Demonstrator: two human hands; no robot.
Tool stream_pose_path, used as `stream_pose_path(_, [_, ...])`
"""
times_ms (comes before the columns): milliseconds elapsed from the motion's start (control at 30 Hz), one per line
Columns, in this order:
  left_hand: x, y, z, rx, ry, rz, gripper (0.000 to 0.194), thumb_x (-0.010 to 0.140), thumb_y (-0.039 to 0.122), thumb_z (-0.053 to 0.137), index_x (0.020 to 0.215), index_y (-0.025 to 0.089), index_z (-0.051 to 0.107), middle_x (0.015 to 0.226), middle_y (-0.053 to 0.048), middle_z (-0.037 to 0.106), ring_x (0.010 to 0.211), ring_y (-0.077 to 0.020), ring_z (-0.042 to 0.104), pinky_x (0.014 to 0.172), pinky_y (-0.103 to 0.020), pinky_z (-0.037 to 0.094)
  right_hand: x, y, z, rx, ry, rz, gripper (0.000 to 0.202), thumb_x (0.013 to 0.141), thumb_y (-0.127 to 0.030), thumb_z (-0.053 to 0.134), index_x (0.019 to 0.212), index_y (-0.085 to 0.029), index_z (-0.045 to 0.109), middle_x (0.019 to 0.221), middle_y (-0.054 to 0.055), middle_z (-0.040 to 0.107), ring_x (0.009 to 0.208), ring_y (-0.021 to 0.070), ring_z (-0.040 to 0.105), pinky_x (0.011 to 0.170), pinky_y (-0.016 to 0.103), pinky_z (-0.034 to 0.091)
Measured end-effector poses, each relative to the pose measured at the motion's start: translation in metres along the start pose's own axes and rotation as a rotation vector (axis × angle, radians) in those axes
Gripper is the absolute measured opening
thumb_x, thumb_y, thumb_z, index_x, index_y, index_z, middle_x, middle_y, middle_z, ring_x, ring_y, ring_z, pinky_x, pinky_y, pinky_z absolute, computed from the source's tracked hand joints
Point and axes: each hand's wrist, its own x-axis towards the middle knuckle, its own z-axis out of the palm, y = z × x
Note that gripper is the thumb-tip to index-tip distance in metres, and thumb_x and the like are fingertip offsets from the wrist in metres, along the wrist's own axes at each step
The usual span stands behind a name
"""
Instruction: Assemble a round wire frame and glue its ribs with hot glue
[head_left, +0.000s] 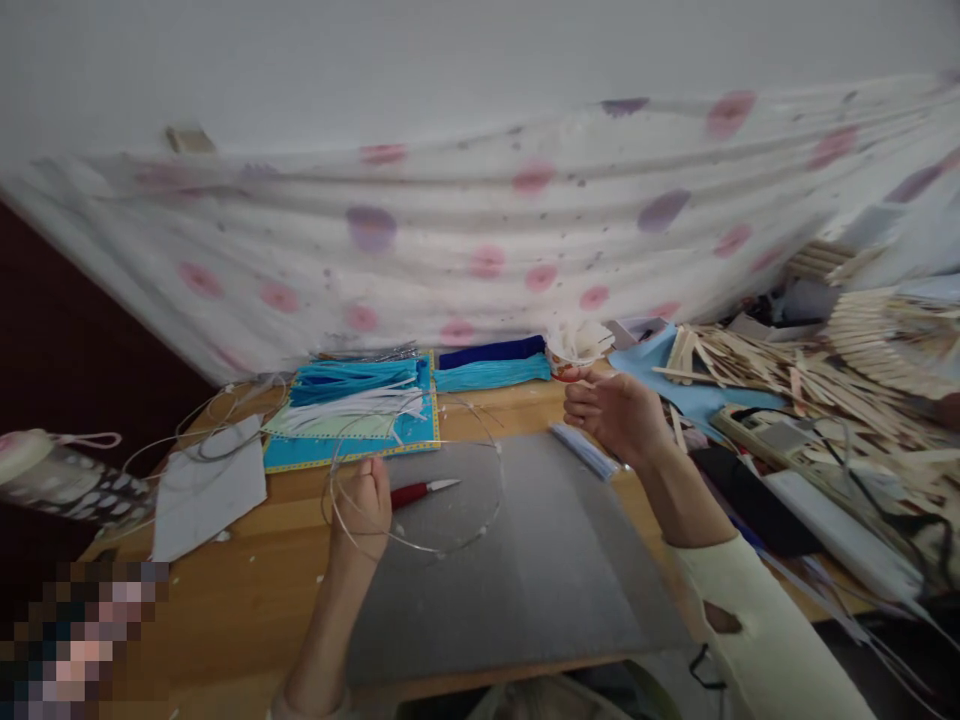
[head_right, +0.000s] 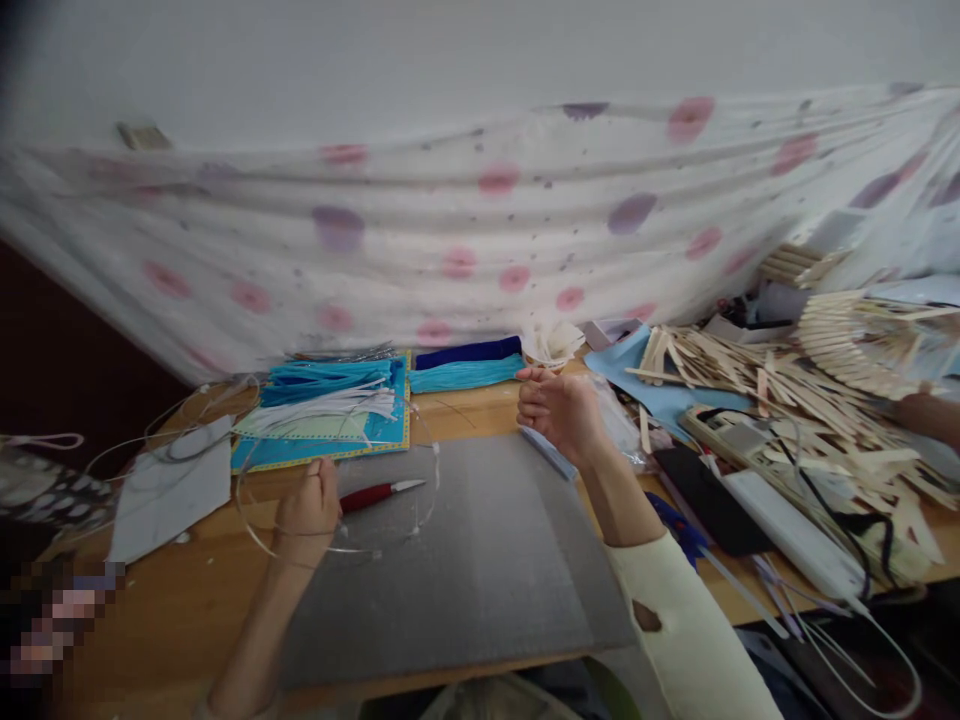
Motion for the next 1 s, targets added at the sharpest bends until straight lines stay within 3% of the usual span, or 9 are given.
stream_pose_path(100, [-0.004, -0.004, 0.001, 0.024, -0.055, -0.053, 0.032, 0.094, 0.026, 0.032, 0.072, 0.021, 0.054, 0.045, 0.000, 0.045, 0.048, -0.0202, 0.054, 0.053, -0.029, 0.031, 0.004, 0.004, -0.005, -0.105, 0.018, 0.018, 0.024, 0.081, -0.043, 0.048, 0.084, -0.023, 0.060, 0.061, -0.003, 0.034, 0.053, 0.0129, 0.034, 0.055, 0.029, 0.039])
stream_pose_path(233, [-0.006, -0.008, 0.001, 0.028, -0.084, -0.083, 0.031, 0.094, 0.027, 0.033, 0.073, 0.021, 0.055, 0.047, 0.000, 0.049, 0.048, -0.0192, 0.054, 0.051, -0.028, 0.031, 0.010, 0.028, -0.026, -0.773, 0.093, 0.055, 0.052, 0.084, -0.067, 0.042, 0.092, -0.023, 0.069, 0.088, 0.009, 0.064, 0.090, 0.0263, 0.061, 0.081, 0.044, 0.049])
stream_pose_path(333, [-0.004, -0.006, -0.001, 0.002, -0.112, -0.103, 0.030, 0.094, 0.027, 0.033, 0.073, 0.022, 0.054, 0.045, 0.001, 0.047, 0.050, -0.0191, 0.056, 0.053, -0.027, 0.032, 0.006, 0.045, -0.035, -1.107, 0.113, 0.052, 0.052, 0.069, -0.067, 0.068, 0.098, -0.023, 0.073, 0.120, 0.015, 0.066, 0.128, 0.0416, 0.047, 0.104, 0.061, 0.036])
stream_pose_path(400, [-0.004, -0.002, 0.000, -0.017, -0.103, -0.116, 0.030, 0.095, 0.027, 0.033, 0.072, 0.023, 0.052, 0.045, 0.001, 0.046, 0.050, -0.0195, 0.056, 0.054, -0.028, 0.033, -0.003, 0.050, -0.029, -1.130, 0.007, -0.010, 0.055, 0.072, -0.065, 0.067, 0.108, -0.023, 0.072, 0.129, 0.015, 0.064, 0.133, 0.0386, 0.046, 0.109, 0.060, 0.032])
stream_pose_path(533, [-0.006, 0.009, 0.006, -0.080, -0.088, -0.104, 0.028, 0.092, 0.025, 0.036, 0.066, 0.024, 0.046, 0.048, -0.001, 0.049, 0.054, -0.0204, 0.057, 0.056, -0.029, 0.034, -0.030, 0.057, 0.011, -0.438, -0.260, 0.056, 0.059, 0.087, -0.062, 0.054, 0.131, -0.024, 0.057, 0.137, 0.013, 0.060, 0.126, 0.0263, 0.057, 0.106, 0.049, 0.042])
stream_pose_path(633, [-0.011, 0.019, 0.012, -0.129, -0.121, -0.108, 0.028, 0.091, 0.023, 0.037, 0.065, 0.024, 0.043, 0.050, -0.002, 0.051, 0.055, -0.0209, 0.058, 0.056, -0.029, 0.033, -0.045, 0.071, 0.047, 0.076, -0.372, 0.240, 0.062, 0.091, -0.067, 0.037, 0.123, -0.020, 0.062, 0.123, 0.015, 0.067, 0.115, 0.0261, 0.063, 0.101, 0.049, 0.046])
stream_pose_path(733, [-0.016, 0.029, 0.016, -0.170, -0.154, -0.109, 0.027, 0.092, 0.022, 0.038, 0.066, 0.024, 0.045, 0.056, -0.005, 0.057, 0.056, -0.0211, 0.058, 0.057, -0.029, 0.032, -0.050, 0.087, 0.069, 0.362, -0.387, 0.317, 0.045, 0.090, -0.056, 0.052, 0.113, -0.020, 0.067, 0.101, 0.008, 0.071, 0.095, 0.0188, 0.067, 0.092, 0.039, 0.050])
stream_pose_path(867, [-0.027, 0.039, 0.017, -0.261, -0.215, -0.116, 0.028, 0.093, 0.023, 0.038, 0.065, 0.025, 0.043, 0.054, -0.003, 0.054, 0.054, -0.0204, 0.056, 0.057, -0.030, 0.033, -0.048, 0.096, 0.077, 0.706, -0.324, 0.283, 0.023, 0.080, -0.038, 0.075, 0.091, -0.020, 0.067, 0.059, -0.008, 0.044, 0.059, 0.0073, 0.048, 0.070, 0.023, 0.050])
stream_pose_path(1000, [-0.040, 0.049, 0.021, -0.528, -0.188, -0.182, 0.039, 0.097, 0.043, 0.035, 0.064, 0.025, 0.043, 0.050, 0.000, 0.049, 0.048, -0.0164, 0.051, 0.054, -0.027, 0.039, -0.049, 0.095, 0.074, 0.832, -0.323, 0.286, 0.023, 0.077, -0.024, 0.078, 0.073, -0.017, 0.057, 0.057, -0.010, 0.024, 0.047, 0.0041, 0.023, 0.049, 0.013, 0.037])
